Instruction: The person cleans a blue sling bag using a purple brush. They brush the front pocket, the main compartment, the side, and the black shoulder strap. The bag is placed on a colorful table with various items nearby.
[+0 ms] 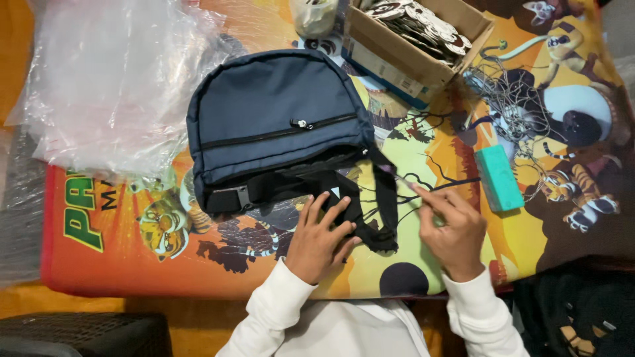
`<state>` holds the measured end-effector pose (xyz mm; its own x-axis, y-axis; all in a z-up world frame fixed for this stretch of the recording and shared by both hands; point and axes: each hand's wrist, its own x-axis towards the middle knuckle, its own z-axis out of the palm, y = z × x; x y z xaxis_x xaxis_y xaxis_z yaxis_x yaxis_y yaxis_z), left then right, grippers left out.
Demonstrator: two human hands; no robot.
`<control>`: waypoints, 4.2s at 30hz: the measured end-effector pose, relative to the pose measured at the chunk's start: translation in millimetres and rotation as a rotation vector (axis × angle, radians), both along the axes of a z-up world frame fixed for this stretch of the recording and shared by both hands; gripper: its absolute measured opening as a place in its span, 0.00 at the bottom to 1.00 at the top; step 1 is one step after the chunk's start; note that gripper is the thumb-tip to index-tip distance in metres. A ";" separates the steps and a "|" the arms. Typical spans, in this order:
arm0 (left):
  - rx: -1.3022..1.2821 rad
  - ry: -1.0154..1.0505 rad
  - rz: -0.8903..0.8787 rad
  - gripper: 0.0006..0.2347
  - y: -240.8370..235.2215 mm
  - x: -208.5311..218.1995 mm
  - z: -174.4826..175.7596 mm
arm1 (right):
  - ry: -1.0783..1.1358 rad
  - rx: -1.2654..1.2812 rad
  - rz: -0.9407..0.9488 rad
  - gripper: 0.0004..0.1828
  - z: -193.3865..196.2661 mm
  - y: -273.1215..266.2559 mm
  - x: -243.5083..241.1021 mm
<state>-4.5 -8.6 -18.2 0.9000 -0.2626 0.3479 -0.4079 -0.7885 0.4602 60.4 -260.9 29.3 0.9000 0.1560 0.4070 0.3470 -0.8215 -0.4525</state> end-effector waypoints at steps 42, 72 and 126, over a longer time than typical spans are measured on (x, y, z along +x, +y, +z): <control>0.220 -0.108 0.453 0.24 12.8 36.9 -8.9 | 0.253 -0.242 0.100 0.35 -11.4 91.3 33.4; 0.177 -0.107 0.414 0.18 16.3 41.9 -0.2 | 0.158 0.097 0.107 0.32 -3.7 63.3 12.6; 0.142 -0.113 0.417 0.09 19.8 44.4 -12.8 | 0.179 0.004 0.433 0.29 -5.8 163.4 74.1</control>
<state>40.0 11.2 -31.0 0.8974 0.0624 0.4368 -0.0831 -0.9483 0.3062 134.6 -97.6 23.5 0.8086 0.5312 0.2528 0.5736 -0.6164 -0.5395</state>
